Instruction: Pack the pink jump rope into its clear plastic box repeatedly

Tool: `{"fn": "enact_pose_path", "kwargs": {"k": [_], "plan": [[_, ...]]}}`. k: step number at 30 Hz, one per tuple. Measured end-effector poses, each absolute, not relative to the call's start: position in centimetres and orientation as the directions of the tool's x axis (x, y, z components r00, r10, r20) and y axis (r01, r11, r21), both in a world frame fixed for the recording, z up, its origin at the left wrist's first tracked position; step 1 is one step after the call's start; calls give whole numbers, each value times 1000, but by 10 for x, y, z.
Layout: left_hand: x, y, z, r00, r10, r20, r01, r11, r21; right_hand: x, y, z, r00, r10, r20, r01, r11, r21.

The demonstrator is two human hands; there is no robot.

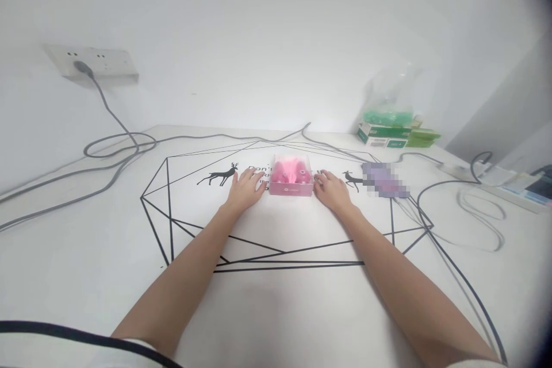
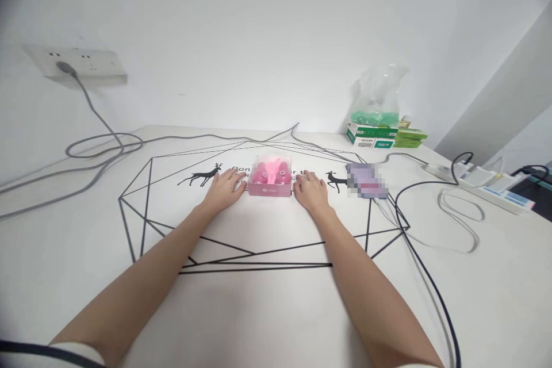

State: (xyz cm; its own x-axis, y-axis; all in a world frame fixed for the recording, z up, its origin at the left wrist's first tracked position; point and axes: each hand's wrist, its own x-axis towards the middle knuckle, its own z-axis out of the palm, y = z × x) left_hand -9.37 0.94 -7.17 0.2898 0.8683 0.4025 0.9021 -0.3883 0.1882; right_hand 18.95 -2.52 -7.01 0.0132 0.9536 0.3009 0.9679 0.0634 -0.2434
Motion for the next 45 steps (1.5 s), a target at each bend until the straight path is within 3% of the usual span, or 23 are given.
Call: {"fn": "enact_pose_path", "kwargs": {"k": [7, 33, 38, 45], "plan": [[-93, 12, -72, 335, 885, 324, 908, -395, 139, 189, -25, -69, -11, 981, 196, 980, 49, -193], [-92, 16, -71, 359, 882, 306, 894, -419, 158, 187, -26, -69, -41, 958, 284, 972, 104, -210], [-90, 12, -66, 332, 877, 347, 894, -410, 181, 188, -25, -70, -10, 947, 320, 964, 95, -250], [-86, 7, -57, 205, 864, 460, 861, -383, 336, 188, -26, -60, 87, 867, 491, 902, 140, -408]]}}
